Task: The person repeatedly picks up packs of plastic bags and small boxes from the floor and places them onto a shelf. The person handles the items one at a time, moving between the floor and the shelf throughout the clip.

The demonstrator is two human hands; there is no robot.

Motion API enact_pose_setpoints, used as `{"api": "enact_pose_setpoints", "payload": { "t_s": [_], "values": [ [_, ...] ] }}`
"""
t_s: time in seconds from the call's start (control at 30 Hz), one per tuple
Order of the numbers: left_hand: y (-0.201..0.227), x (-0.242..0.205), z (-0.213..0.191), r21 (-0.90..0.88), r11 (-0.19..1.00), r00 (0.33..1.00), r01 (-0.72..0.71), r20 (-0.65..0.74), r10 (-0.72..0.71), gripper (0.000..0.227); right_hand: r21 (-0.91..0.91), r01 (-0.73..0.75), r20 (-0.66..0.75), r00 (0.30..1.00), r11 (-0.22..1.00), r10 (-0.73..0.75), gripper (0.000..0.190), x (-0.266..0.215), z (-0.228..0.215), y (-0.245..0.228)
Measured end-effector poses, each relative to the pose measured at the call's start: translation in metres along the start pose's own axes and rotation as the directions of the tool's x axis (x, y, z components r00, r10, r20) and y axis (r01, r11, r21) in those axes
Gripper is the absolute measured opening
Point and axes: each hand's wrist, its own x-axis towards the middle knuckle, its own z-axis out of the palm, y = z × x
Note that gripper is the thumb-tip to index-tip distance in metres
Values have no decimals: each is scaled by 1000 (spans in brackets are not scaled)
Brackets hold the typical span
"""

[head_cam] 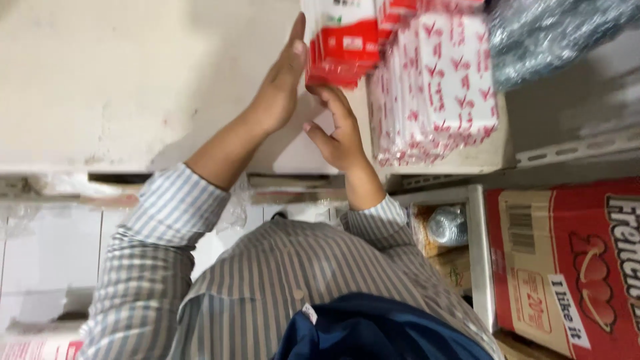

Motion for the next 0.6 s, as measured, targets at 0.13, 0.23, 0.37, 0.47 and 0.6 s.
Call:
{"api": "enact_pose_setpoints", "payload": {
  "t_s": [0.13, 0.23, 0.37, 0.47, 0.6],
  "values": [
    [47, -59, -18, 83, 997, 1000, 1, 18, -2, 96, 139, 70, 90, 992, 988, -83, 51, -13, 11, -14],
    [75, -118, -29, 136, 991, 999, 0, -35, 5, 96, 316, 92, 201, 966, 944, -161, 47, -25, 25, -31],
    [98, -230, -40, 282, 956, 956, -81, -249, 154, 91, 493, 28, 366, 900, 870, -237, 40, -40, 68, -50],
    [109, -328, -40, 318, 947, 849, -36, -491, 197, 90, 595, -71, 459, 848, 800, -266, 40, -64, 123, -74],
    [118, -466, -21, 368, 928, 588, 65, -765, 262, 76, 673, -223, 595, 729, 705, -338, 44, -108, 205, -113]
  ]
}}
